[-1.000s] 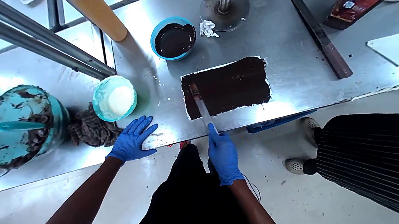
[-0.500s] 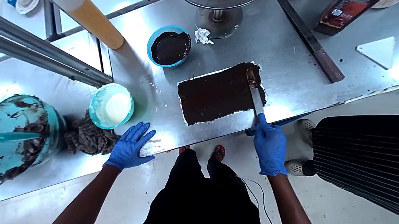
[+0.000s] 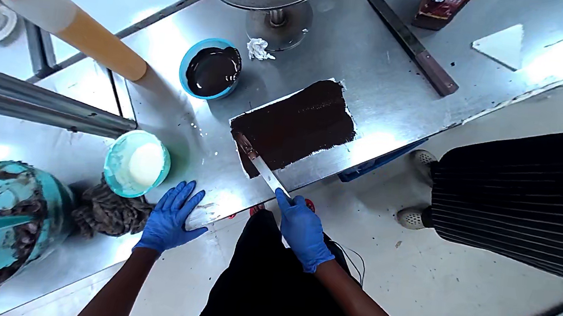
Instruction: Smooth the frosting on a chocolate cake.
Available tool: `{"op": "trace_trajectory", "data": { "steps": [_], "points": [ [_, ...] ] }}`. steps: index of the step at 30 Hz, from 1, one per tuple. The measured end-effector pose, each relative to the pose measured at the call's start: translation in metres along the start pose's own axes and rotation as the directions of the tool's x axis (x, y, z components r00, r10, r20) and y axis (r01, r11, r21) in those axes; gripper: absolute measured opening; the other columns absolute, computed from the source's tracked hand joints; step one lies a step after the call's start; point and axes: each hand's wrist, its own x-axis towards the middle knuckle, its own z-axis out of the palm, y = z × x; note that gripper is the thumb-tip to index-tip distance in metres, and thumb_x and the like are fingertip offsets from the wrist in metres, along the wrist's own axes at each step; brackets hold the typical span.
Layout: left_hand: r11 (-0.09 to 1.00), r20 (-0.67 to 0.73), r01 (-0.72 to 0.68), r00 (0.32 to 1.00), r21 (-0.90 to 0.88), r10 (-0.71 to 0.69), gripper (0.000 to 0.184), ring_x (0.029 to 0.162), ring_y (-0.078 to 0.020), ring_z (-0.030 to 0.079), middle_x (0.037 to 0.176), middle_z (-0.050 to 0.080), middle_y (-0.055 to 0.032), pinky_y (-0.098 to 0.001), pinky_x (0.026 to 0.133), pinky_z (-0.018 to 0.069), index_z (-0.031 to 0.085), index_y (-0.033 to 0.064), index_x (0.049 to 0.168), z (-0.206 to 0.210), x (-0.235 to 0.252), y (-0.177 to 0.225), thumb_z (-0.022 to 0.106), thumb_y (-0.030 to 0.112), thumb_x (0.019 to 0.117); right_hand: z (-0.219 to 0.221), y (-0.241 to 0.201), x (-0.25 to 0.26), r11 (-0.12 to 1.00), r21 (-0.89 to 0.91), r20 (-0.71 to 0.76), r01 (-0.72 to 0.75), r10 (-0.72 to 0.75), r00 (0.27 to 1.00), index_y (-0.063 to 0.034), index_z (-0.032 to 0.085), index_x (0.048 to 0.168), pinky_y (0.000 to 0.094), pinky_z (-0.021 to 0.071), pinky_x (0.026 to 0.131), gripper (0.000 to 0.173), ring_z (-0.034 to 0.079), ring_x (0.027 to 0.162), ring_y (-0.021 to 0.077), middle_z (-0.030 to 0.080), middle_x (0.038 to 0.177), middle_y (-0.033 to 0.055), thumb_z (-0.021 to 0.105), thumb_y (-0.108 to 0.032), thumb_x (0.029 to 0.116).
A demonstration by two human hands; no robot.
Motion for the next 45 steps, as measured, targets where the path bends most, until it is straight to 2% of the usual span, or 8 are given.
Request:
{"op": "trace_trajectory", "data": {
  "steps": [9,13,17,22,25,33,38,45],
  "points": [
    [1.000,-0.047,-0.027,0.999,-0.015,0.026,0.102,0.149,-0.0389,0.037,0.159,0.042,-0.0170,-0.0550,0.121,0.0294,0.050,0.0213,0.151,0.002,-0.002,-0.003,0.058,0.083,0.0710,-0.082,0.102,0.026,0.956,-0.143,-0.191,-0.256,0.227,0.955,-0.0248,0.060,0.145,0.0586,0.0544,0.056,0.043,0.068,0.072,0.0418,0.066,0.104,0.0268,0.052,-0.016,0.1038],
    [1.000,-0.046,-0.021,0.999,-0.012,0.020,0.103,0.150,-0.0377,0.036,0.160,0.041,-0.0161,-0.0541,0.121,0.0287,0.050,0.0217,0.152,0.002,-0.002,-0.002,0.058,0.084,0.0707,-0.091,0.127,0.031,0.969,-0.021,-0.276,-0.247,0.231,0.933,-0.0211,0.066,0.140,0.0590,0.0544,0.062,0.037,0.068,0.079,0.0411,0.067,0.104,0.0253,0.055,-0.019,0.1043],
    [1.000,-0.034,-0.016,0.999,-0.021,0.015,0.103,0.150,-0.0376,0.035,0.161,0.041,-0.0161,-0.0541,0.122,0.0279,0.050,0.0211,0.151,0.002,-0.001,-0.002,0.059,0.084,0.0698,-0.070,0.104,0.021,0.954,0.233,-0.243,-0.188,0.244,0.939,-0.0174,0.068,0.137,0.0551,0.0562,0.075,0.036,0.069,0.088,0.0348,0.071,0.102,0.0201,0.059,-0.019,0.1030],
    [1.000,-0.007,0.001,1.000,-0.005,-0.001,0.104,0.149,-0.0389,0.036,0.160,0.042,-0.0169,-0.0547,0.121,0.0284,0.051,0.0197,0.151,0.000,-0.001,-0.003,0.058,0.085,0.0693,-0.027,0.048,0.003,0.980,0.181,-0.034,-0.087,0.095,0.995,-0.0255,0.067,0.139,0.0498,0.0564,0.061,0.042,0.066,0.073,0.0291,0.067,0.095,0.0153,0.060,-0.020,0.0981],
    [1.000,-0.024,-0.008,1.000,-0.005,0.008,0.104,0.149,-0.0391,0.037,0.159,0.043,-0.0176,-0.0545,0.121,0.0288,0.052,0.0193,0.151,0.000,-0.001,-0.002,0.057,0.085,0.0701,-0.026,0.049,0.003,0.998,0.045,-0.012,0.042,-0.041,0.999,-0.0267,0.066,0.140,0.0496,0.0560,0.053,0.046,0.067,0.066,0.0317,0.067,0.097,0.0183,0.062,-0.016,0.0956],
    [1.000,-0.002,0.004,1.000,0.003,-0.004,0.103,0.150,-0.0372,0.036,0.161,0.040,-0.0144,-0.0541,0.121,0.0289,0.049,0.0230,0.152,-0.001,-0.003,0.000,0.059,0.084,0.0698,-0.100,0.111,0.047,0.981,-0.071,-0.185,-0.179,0.164,0.969,-0.0246,0.058,0.147,0.0616,0.0535,0.060,0.045,0.068,0.083,0.0451,0.064,0.115,0.0287,0.051,-0.017,0.1039],
    [1.000,0.032,0.018,0.999,0.004,-0.018,0.102,0.153,-0.0338,0.031,0.164,0.036,-0.0116,-0.0524,0.123,0.0256,0.047,0.0250,0.154,-0.001,-0.001,0.000,0.059,0.084,0.0710,-0.069,0.077,0.038,0.965,0.163,-0.258,-0.206,0.243,0.935,-0.0216,0.059,0.146,0.0592,0.0557,0.072,0.041,0.068,0.091,0.0389,0.067,0.107,0.0229,0.052,-0.023,0.1061],
    [1.000,0.011,0.018,1.000,-0.006,-0.018,0.102,0.153,-0.0325,0.031,0.164,0.036,-0.0093,-0.0516,0.124,0.0251,0.047,0.0265,0.154,0.002,-0.001,-0.001,0.057,0.085,0.0706,-0.005,0.009,0.002,0.986,0.123,-0.018,-0.112,0.115,0.993,-0.0273,0.063,0.143,0.0513,0.0585,0.062,0.042,0.069,0.076,0.0312,0.068,0.106,0.0177,0.057,-0.022,0.1010]
  ]
}}
